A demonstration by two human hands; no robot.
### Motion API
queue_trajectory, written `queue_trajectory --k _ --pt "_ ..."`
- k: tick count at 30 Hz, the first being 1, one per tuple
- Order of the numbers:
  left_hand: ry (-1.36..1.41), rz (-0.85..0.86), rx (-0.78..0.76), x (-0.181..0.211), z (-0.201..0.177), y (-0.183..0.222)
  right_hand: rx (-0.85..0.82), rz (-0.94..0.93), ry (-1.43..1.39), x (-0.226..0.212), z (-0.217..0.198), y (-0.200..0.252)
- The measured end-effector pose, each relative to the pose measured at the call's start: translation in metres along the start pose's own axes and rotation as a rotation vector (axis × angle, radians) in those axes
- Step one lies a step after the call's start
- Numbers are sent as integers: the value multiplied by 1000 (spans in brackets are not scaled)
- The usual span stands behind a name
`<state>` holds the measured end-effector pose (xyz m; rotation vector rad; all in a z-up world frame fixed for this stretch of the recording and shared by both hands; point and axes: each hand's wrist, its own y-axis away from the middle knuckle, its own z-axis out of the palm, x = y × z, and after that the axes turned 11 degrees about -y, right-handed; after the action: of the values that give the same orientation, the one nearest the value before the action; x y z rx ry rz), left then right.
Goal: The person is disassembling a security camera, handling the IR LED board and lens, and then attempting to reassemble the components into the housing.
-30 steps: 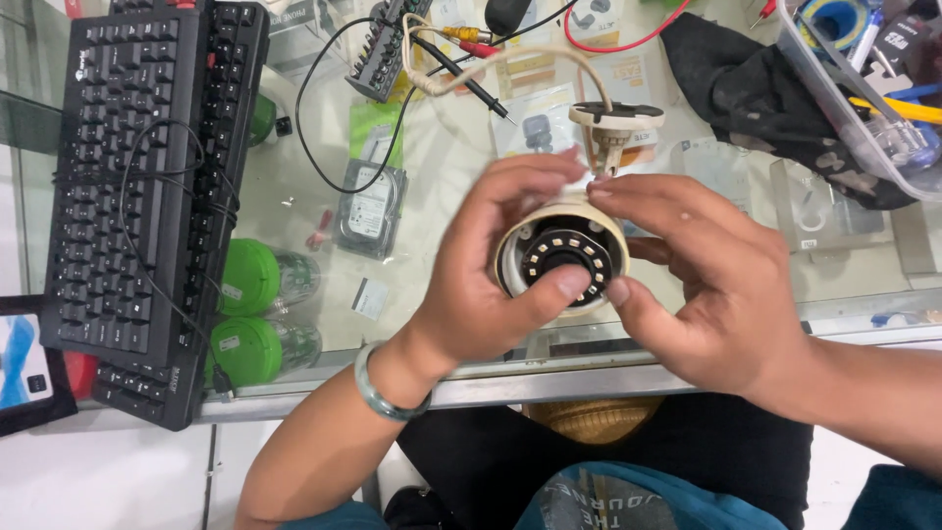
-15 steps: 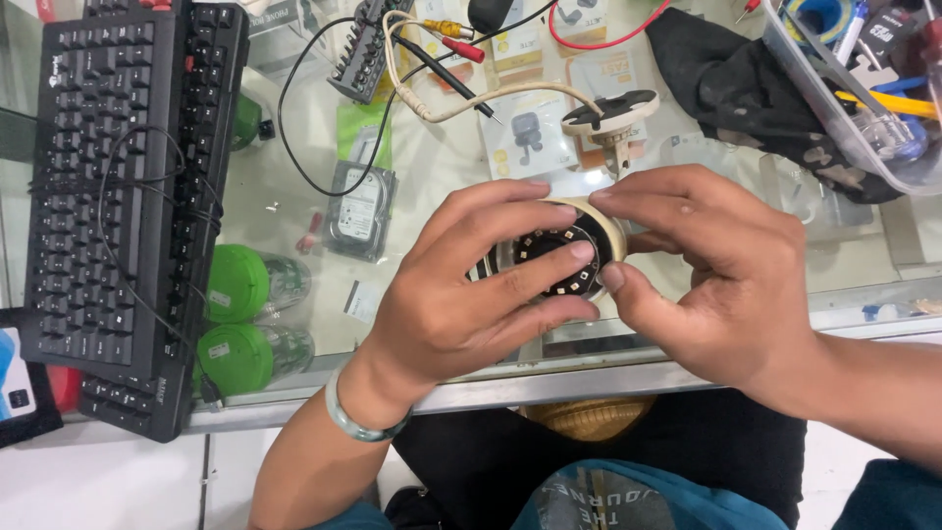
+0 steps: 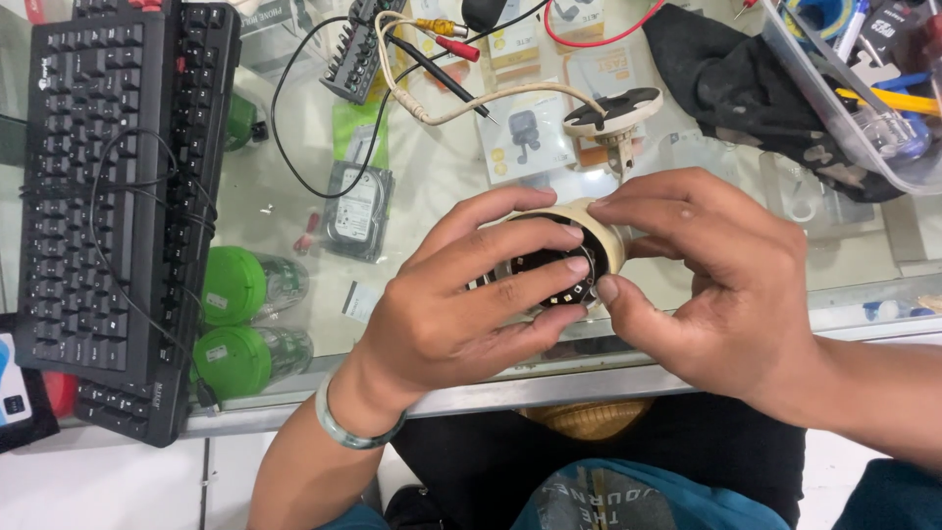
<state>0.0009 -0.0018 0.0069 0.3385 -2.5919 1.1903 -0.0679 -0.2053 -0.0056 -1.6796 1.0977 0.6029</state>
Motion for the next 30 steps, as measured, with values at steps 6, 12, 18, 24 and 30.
queue_trajectory --k 6,12,18,24,30 --pt "-12 3 -58 1 -3 4 0 -12 44 1 1 2" --pt "-24 2 -48 2 -3 6 -3 -13 20 2 2 2" --pt "-102 8 -65 8 -4 4 -8 -27 51 0 3 1" --pt "-182 -7 -94 10 -2 8 -3 -41 68 1 5 2" --pt "-134 -23 -77 12 -4 2 -8 -65 42 0 5 1"
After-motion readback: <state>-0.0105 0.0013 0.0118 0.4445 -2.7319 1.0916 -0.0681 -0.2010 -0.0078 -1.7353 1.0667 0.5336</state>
